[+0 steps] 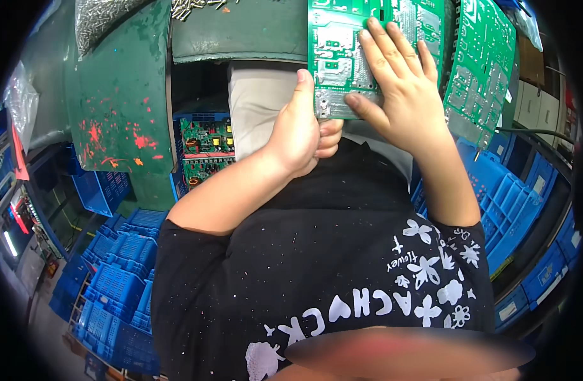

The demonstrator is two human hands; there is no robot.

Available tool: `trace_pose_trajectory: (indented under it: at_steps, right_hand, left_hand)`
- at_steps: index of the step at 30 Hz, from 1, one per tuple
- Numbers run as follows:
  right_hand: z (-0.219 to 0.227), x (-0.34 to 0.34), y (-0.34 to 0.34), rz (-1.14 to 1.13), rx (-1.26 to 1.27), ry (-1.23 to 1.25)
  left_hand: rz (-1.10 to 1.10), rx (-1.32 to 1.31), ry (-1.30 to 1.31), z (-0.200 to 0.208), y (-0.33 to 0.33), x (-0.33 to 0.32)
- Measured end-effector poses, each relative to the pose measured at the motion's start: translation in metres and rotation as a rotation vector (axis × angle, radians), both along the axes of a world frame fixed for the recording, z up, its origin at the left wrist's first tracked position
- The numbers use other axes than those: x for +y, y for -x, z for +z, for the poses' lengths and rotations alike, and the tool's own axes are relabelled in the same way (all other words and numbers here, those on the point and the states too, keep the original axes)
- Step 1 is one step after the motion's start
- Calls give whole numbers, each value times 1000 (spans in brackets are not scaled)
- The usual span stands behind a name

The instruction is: Assembling electronic components and fastening screws onto green circuit boards using an electric screwdriver.

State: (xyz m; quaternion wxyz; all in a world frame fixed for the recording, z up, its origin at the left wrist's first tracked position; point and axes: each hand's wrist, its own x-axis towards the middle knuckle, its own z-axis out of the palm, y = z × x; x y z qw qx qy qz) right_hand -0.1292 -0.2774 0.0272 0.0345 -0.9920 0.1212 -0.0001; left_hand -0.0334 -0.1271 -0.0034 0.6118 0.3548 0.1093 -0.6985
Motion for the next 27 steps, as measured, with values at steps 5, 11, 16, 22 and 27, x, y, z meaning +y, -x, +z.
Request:
trace_pose_trajectory:
  at_steps: [5, 11, 16, 22, 27]
  right_hand:
    - [2, 0, -1, 6, 6, 6]
    - [2, 0, 1, 10, -8, 3]
    - [1, 0, 0, 14, -16, 4]
    - [2, 0, 0, 15, -14, 9]
    - [-2, -2, 5, -5, -32, -19]
  left_hand:
    - [3, -3, -32, 2, 1, -1]
    - [7, -10, -38, 3, 2, -1]
    - [6, -21, -42, 2, 1, -1]
    - [0, -16, -36, 5, 0, -2]
    - [-8, -11, -40, 3, 1, -1]
